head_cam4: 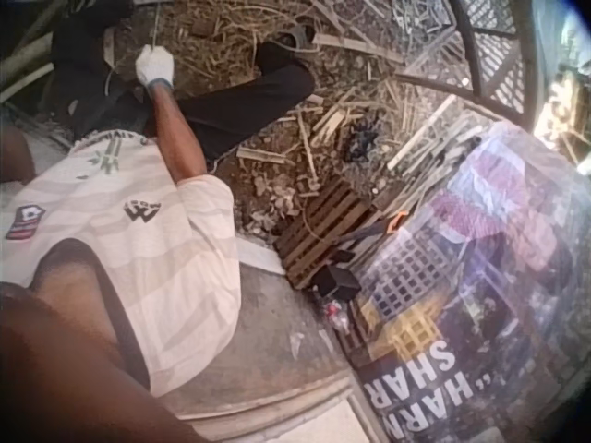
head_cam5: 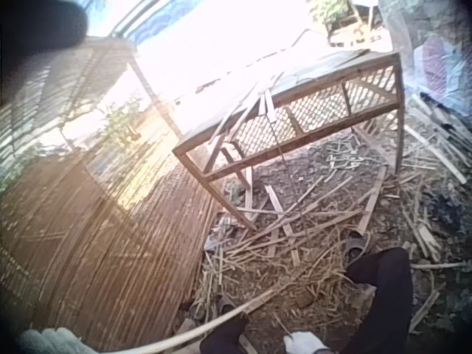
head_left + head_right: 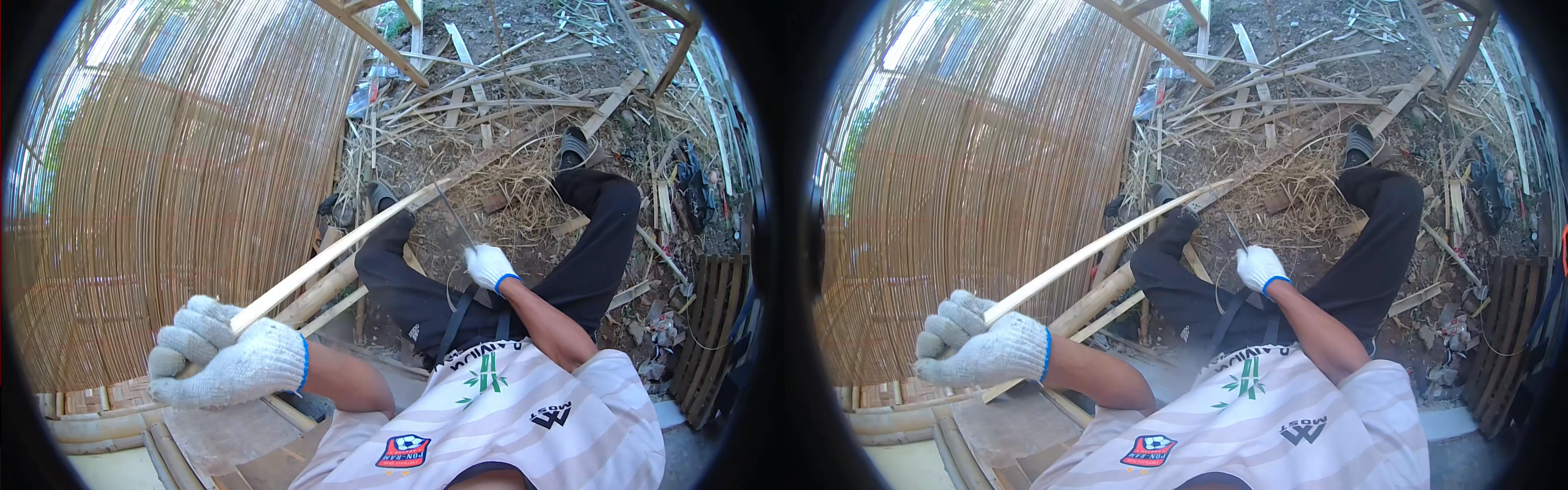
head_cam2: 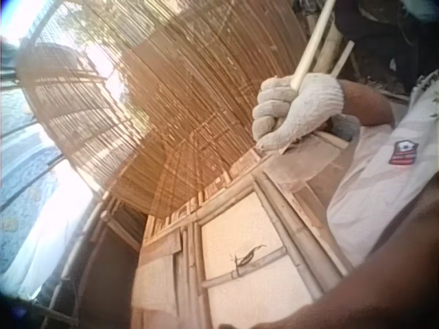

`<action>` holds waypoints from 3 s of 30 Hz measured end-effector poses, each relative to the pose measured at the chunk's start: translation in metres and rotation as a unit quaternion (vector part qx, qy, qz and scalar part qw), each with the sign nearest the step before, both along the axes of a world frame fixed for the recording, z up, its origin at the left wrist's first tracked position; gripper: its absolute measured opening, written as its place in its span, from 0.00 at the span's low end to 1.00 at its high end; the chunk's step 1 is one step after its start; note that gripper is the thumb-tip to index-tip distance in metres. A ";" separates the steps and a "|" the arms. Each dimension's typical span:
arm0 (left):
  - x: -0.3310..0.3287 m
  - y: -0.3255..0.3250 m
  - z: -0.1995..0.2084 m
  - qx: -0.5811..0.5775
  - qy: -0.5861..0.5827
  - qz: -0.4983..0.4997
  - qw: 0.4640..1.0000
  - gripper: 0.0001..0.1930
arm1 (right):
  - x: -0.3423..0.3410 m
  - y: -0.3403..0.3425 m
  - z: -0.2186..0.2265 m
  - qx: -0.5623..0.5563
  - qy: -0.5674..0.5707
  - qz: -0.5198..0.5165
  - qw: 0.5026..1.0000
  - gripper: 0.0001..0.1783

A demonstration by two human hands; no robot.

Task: Smoothing a strip of bamboo by shaving it with a machete.

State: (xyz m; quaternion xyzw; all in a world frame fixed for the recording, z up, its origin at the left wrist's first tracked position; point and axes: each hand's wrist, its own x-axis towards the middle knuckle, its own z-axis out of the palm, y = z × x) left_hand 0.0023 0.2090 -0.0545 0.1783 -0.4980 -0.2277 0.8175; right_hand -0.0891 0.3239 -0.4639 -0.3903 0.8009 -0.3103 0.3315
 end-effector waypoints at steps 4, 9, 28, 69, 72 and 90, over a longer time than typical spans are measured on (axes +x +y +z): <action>0.009 -0.002 0.003 -0.009 -0.011 -0.028 1.000 0.21 | 0.004 0.004 0.102 -0.087 -0.045 -0.102 0.990 0.19; -0.008 -0.002 0.003 -0.003 -0.014 -0.016 1.000 0.21 | 0.023 -0.010 0.177 -0.305 -0.076 0.003 0.949 0.06; 0.015 -0.006 -0.003 -0.034 -0.039 -0.243 0.969 0.24 | 0.020 -0.005 0.194 -0.281 -0.063 0.003 0.958 0.08; 0.032 -0.009 -0.001 -0.106 -0.096 -0.479 0.866 0.24 | 0.036 0.000 0.184 -0.275 -0.043 0.028 0.960 0.06; 0.037 -0.011 -0.001 -0.092 -0.088 -0.472 0.872 0.24 | 0.028 0.006 0.159 -0.189 -0.038 0.018 0.981 0.14; 0.028 -0.006 -0.001 -0.105 -0.077 -0.527 0.840 0.23 | 0.032 -0.003 0.185 -0.215 -0.059 0.024 0.975 0.12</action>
